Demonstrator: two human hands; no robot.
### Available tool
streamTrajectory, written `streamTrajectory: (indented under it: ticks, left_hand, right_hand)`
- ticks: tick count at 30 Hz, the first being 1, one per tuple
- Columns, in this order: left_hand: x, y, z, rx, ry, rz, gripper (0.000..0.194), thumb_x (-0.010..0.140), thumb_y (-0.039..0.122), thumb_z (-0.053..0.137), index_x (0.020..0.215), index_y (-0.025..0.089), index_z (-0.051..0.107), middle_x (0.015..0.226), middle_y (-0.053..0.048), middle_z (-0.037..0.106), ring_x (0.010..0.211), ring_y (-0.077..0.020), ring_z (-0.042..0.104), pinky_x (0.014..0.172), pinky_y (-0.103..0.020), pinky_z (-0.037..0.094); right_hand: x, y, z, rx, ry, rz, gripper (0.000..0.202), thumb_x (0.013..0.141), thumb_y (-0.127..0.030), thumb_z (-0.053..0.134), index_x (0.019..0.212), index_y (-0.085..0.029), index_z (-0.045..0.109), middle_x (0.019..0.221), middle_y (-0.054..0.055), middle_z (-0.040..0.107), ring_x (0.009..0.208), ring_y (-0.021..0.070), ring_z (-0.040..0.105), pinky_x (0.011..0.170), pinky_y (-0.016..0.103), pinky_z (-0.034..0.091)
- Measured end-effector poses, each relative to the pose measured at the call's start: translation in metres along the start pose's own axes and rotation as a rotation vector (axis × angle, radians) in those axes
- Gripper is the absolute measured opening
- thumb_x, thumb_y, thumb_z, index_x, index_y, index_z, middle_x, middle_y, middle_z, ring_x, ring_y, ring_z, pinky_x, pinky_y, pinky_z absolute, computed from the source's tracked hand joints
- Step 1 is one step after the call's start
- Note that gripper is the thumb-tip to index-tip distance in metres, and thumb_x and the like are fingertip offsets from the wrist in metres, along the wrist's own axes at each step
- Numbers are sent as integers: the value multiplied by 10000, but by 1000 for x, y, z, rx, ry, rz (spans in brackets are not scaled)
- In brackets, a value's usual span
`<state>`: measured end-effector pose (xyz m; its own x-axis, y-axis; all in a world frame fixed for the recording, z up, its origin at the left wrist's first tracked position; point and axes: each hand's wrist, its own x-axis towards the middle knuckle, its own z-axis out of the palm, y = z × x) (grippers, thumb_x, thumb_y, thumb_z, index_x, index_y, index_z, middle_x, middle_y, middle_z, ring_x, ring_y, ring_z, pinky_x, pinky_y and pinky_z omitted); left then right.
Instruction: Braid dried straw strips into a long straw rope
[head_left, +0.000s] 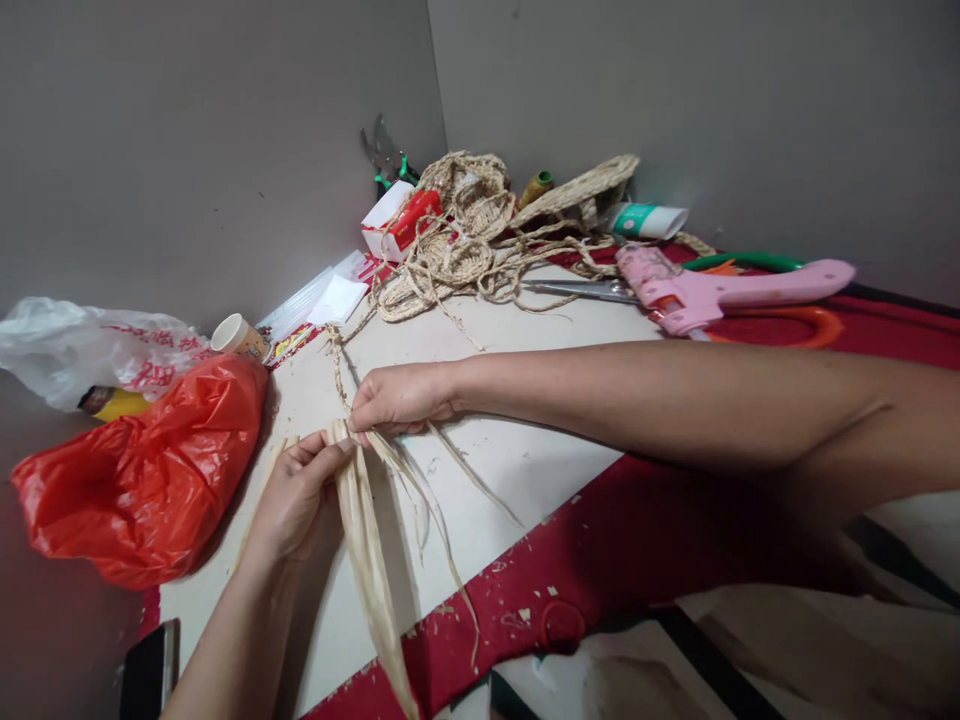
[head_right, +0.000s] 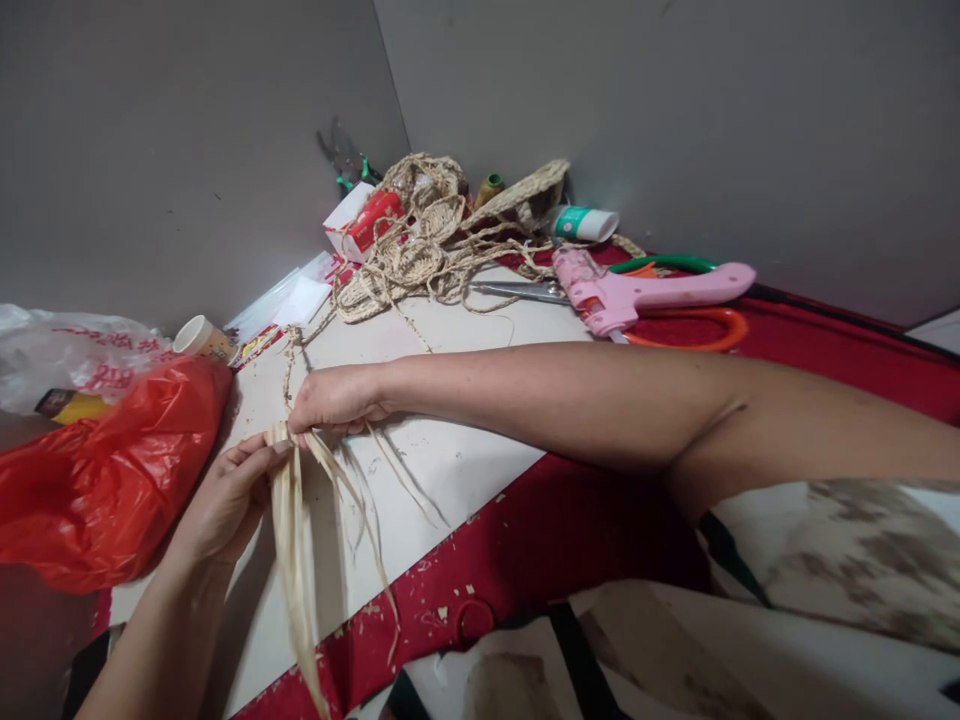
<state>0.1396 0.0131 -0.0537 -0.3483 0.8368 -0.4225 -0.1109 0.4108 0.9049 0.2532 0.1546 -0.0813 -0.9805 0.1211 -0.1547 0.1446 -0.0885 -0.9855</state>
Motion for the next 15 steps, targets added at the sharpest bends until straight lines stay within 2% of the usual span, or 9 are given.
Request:
streamTrajectory:
  ticks: [4,8,12,15]
  left_hand:
    - [3,1,1,-31,3,9,177,669,190,712,835,133,734,684,-42,702,576,-109,596,612,-207,473]
    - [4,-4,7,-41,58,114,122,669,168,712,787,144,727,687,-21,687,622,-97,590,658,-191,463]
    - [-2,-8,15,51,164,329,45,703,197,705,728,163,691,673,15,640,633,-84,554,645,-178,440]
    - [-14,-2,14,207,324,561,119,705,214,710,644,159,625,647,30,581,633,-82,520,623,-179,422]
  right_hand:
    - [1,2,1,-7,49,-5,122,705,-186,496,595,-135,509,302,-89,279,277,35,198,293,170,125]
    - [0,1,2,-27,84,-3,131,697,-218,506,588,-146,504,316,-89,274,286,39,197,292,174,132]
    - [-3,-4,4,-66,109,46,131,693,-213,506,579,-151,494,319,-86,279,288,42,205,294,175,139]
    - [-5,-7,3,-145,149,104,110,686,-190,491,583,-153,507,307,-83,281,278,47,204,295,179,129]
